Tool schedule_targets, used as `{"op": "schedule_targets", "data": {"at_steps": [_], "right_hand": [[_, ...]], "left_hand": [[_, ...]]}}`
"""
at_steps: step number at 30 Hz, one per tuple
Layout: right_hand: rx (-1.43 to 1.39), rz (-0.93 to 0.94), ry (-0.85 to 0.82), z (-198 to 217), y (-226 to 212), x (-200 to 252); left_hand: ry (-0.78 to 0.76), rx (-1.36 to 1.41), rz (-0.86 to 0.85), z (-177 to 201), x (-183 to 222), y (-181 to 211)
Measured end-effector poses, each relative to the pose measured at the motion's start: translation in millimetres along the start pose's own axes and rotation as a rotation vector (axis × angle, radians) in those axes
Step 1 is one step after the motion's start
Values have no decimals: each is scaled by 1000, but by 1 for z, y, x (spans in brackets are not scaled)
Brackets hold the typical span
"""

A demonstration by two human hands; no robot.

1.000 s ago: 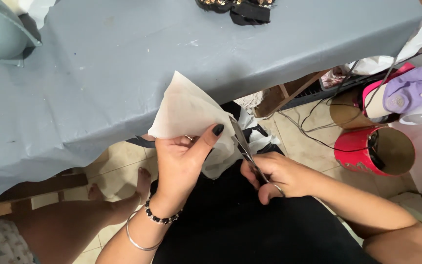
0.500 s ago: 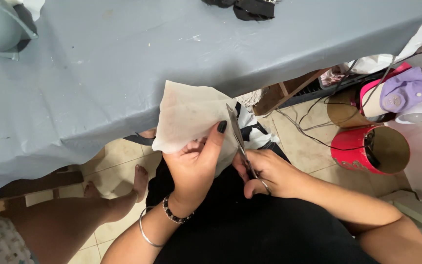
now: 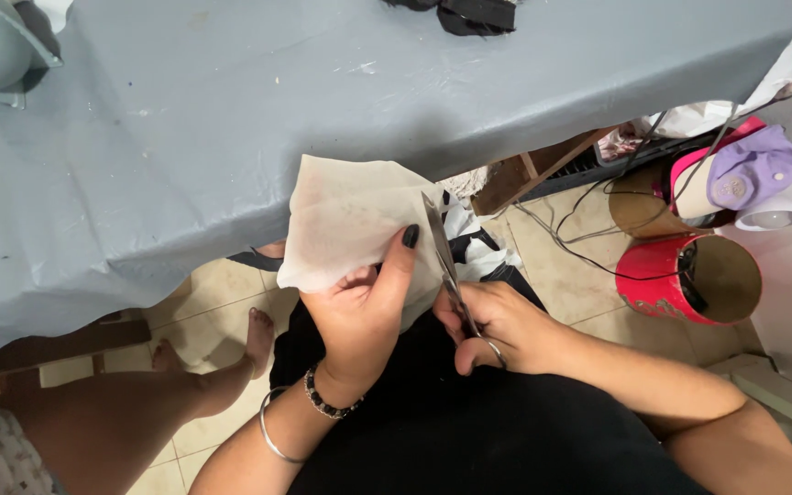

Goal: Trimming the edges of a small piece of white fabric using scissors

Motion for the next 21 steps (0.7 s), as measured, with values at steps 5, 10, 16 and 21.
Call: {"op": "schedule_targets", "data": {"at_steps": [5, 10, 16, 21], "right_hand": [[17, -7, -1, 0, -2, 2], [23, 6, -1, 0, -6, 3], [25, 10, -3, 0, -5, 6], [4, 37, 21, 0, -3, 7]], "left_hand": [[-15, 35, 18, -1, -1, 12], [-45, 34, 59, 5, 1, 6], [-69, 67, 75, 10, 2, 0], [-81, 55, 54, 14, 2, -3]]}}
Point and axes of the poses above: each hand's wrist, its own x-axis away from the middle knuckle, its own z-axis out of the back of the hand, y = z × x, the point moved 6 cm from there along -x, towards the middle knuckle, and after that the axes turned 5 degrees about z, right-handed, at the moved point
